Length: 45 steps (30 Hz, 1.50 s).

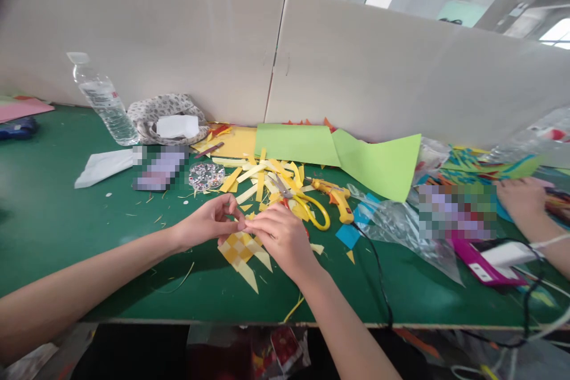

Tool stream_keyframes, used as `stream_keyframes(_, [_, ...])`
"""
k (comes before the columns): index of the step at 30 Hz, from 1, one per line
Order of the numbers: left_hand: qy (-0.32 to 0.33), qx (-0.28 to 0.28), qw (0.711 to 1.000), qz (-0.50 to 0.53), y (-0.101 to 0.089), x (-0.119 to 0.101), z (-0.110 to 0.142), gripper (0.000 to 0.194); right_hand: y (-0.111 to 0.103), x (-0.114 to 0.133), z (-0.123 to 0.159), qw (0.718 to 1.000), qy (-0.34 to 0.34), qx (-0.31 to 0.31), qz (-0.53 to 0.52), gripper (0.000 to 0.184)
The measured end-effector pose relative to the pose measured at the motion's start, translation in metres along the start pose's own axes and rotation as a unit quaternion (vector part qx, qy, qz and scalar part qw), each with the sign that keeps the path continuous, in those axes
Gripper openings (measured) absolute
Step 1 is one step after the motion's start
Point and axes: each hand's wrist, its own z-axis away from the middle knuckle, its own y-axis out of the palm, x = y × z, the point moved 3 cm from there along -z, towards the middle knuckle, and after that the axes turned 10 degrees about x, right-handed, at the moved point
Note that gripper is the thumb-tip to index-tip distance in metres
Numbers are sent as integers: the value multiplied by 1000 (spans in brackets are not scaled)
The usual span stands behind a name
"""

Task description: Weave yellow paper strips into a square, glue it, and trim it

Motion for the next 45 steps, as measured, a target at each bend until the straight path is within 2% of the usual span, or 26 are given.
stream_keyframes(12, [19,0,1000,3,0,1,0,34,2,-4,2,1000,6,6,-6,10])
stream_keyframes(27, [2,-15,1000,11,1,1,-1,37,2,-6,4,1000,17,5,-7,11])
stream_keyframes(39, [0,-13,1000,16,0,-1,-1,40,2,-2,2,999,31,-14,-26,10])
stream_keyframes(45, [-2,-46,999,4,-4,1,-2,38,-3,-2,0,996,58,-44,-42,8])
